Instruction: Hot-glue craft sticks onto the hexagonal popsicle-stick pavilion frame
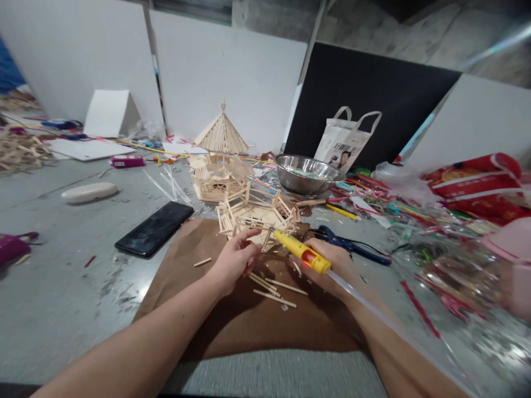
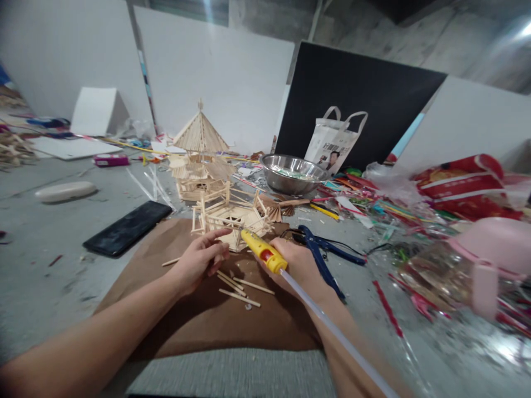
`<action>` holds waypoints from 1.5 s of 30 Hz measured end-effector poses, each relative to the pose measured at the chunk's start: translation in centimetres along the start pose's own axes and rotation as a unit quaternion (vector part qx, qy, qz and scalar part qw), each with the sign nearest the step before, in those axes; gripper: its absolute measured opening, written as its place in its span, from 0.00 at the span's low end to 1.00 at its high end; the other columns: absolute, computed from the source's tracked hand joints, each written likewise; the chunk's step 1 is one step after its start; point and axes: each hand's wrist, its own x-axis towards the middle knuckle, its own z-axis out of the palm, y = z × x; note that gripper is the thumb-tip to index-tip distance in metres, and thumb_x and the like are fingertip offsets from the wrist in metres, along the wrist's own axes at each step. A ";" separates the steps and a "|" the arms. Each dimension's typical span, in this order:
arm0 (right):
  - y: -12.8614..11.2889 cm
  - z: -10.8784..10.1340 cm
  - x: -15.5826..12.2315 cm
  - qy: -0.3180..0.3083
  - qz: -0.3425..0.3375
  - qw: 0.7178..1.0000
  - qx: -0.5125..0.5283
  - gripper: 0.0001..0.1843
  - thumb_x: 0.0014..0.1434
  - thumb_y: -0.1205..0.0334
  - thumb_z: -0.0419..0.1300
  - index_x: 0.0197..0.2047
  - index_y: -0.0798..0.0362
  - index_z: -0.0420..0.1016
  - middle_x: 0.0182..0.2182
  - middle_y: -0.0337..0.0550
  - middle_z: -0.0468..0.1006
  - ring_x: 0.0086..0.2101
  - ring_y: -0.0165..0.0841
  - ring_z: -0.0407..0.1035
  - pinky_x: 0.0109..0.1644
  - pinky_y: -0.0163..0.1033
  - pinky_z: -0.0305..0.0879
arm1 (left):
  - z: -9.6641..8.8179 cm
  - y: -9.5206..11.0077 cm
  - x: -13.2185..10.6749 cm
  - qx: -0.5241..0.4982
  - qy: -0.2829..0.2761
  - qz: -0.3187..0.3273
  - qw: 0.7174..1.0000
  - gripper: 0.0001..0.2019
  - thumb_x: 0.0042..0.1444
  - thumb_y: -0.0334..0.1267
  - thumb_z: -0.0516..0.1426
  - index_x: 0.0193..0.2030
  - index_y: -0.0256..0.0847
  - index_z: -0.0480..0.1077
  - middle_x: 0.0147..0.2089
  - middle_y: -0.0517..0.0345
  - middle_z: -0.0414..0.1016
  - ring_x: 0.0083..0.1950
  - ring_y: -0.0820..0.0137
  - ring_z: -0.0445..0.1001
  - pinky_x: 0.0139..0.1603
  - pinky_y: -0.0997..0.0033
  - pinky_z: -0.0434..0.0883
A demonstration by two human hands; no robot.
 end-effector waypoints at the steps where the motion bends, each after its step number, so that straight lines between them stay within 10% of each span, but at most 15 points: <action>1: 0.0 0.0 0.0 0.001 -0.001 1.000 -0.002 0.13 0.51 0.52 0.51 0.29 0.53 0.65 0.24 0.41 0.72 0.23 0.28 0.64 0.26 0.31 0.55 | 0.0 0.0 0.0 0.000 0.001 0.001 1.000 0.22 0.45 0.36 0.54 0.50 0.37 0.58 0.19 0.66 0.62 0.13 0.84 0.50 0.12 0.83 0.50; 45: 0.0 -0.7 0.1 -0.046 0.007 0.999 -0.007 0.15 0.52 0.50 0.49 0.26 0.53 0.64 0.22 0.41 0.70 0.22 0.28 0.62 0.25 0.31 0.54 | 0.0 0.1 0.0 -0.004 -0.002 0.006 1.000 0.24 0.44 0.38 0.55 0.50 0.36 0.58 0.19 0.66 0.63 0.13 0.84 0.50 0.12 0.83 0.50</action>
